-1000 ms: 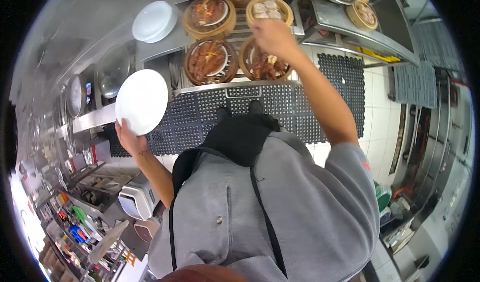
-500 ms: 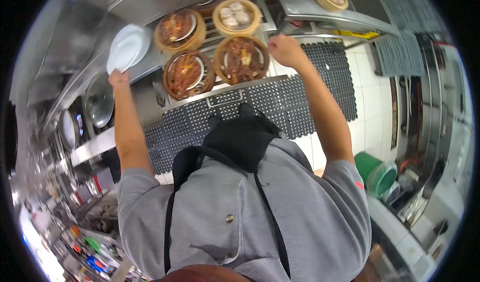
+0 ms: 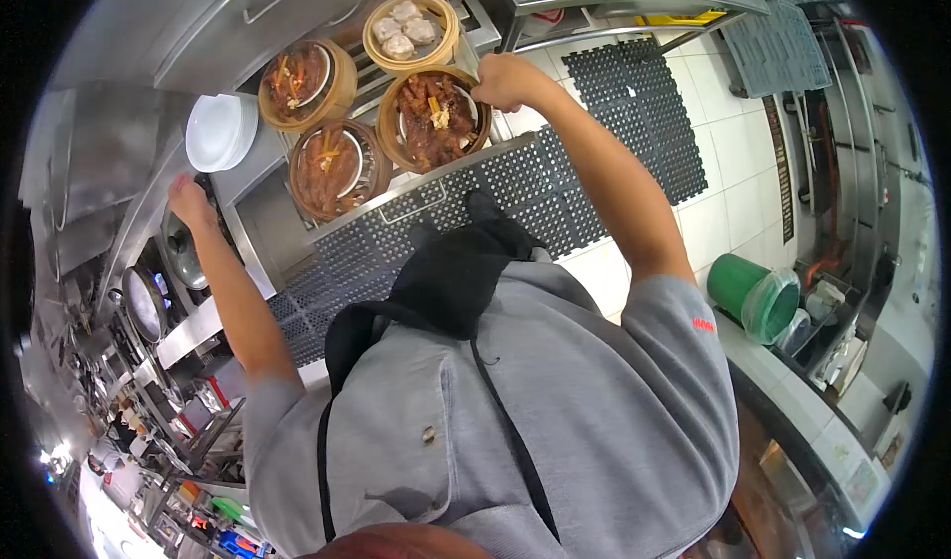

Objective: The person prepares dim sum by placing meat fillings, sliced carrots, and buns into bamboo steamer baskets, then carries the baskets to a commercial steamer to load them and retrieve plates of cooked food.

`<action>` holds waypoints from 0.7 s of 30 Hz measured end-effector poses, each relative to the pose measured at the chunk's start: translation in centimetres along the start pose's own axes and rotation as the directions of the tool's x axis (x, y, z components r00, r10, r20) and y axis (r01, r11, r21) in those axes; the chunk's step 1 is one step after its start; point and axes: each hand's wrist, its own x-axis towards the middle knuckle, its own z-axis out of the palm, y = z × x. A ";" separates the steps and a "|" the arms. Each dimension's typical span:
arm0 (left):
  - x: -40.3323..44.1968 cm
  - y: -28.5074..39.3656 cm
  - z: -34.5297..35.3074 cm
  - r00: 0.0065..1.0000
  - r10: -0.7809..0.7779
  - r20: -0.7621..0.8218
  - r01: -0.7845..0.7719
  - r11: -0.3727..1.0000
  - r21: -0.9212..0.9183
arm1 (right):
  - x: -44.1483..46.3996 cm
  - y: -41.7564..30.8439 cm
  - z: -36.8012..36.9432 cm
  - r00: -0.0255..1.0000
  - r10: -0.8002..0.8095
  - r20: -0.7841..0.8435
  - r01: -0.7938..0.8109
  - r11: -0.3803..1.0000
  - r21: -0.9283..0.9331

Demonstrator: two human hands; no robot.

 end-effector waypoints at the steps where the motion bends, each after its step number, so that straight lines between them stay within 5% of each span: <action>1: -3.1 3.4 0.0 0.991 0.026 0.128 -0.015 0.996 -0.089 | 0.2 0.4 0.2 1.000 -0.025 0.015 0.023 0.995 0.099; 2: -6.8 7.3 -0.1 0.966 0.058 0.251 -0.013 0.984 -0.177 | 0.3 0.6 0.5 0.999 -0.023 0.022 0.020 0.994 0.108; 5: -15.0 17.0 0.5 0.907 0.067 0.416 -0.082 0.996 0.018 | 0.5 0.2 0.8 0.997 -0.054 0.050 0.048 0.991 0.121; 7: -16.5 18.3 1.1 0.860 0.166 0.483 -0.115 0.984 -0.134 | 0.1 -0.5 0.8 0.998 -0.054 0.013 0.053 0.997 0.058; 14: -19.2 18.8 3.2 0.832 0.218 0.509 -0.177 0.976 -0.129 | -1.6 -1.9 0.1 0.990 -0.026 -0.140 0.016 0.997 -0.072; 18: -20.5 19.2 5.6 0.785 0.115 0.608 -0.079 0.993 -0.086 | -1.8 -1.8 -0.5 0.989 -0.016 -0.147 0.002 0.996 -0.095; 21: -20.7 20.0 6.6 0.749 0.212 0.628 -0.206 0.975 -0.084 | -1.8 -1.6 -0.5 0.985 -0.064 -0.159 0.047 0.993 -0.109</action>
